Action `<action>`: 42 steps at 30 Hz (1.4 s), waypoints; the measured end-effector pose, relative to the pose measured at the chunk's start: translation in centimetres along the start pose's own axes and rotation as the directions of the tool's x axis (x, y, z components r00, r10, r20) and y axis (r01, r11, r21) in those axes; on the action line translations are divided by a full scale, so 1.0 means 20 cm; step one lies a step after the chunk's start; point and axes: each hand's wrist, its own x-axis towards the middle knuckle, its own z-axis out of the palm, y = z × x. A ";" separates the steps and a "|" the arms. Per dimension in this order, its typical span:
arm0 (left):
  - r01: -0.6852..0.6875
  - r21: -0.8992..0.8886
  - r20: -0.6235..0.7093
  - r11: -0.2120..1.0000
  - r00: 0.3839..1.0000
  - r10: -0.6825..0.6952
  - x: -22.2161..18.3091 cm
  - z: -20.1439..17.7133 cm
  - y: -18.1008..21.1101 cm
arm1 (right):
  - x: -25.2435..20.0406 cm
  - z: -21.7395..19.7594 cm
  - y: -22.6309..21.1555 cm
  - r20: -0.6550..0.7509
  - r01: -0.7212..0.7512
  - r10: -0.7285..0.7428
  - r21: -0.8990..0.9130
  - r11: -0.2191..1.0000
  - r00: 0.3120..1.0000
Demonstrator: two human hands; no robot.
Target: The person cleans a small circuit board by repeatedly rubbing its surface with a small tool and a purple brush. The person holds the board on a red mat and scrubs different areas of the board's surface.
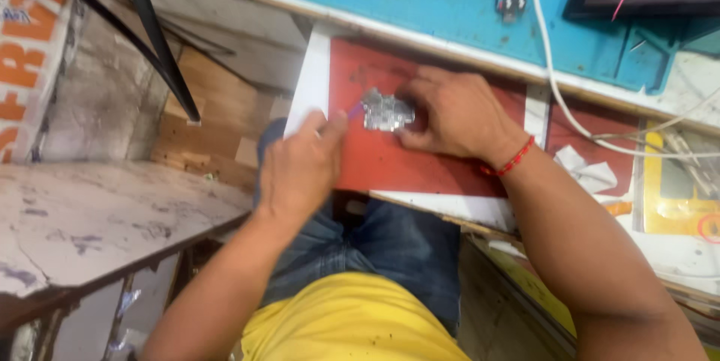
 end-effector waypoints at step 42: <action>-0.196 -0.046 0.110 0.980 0.974 0.200 0.04 0.07 -0.11 | 0.04 -0.13 -0.04 0.040 -0.073 0.071 0.073 0.995 0.997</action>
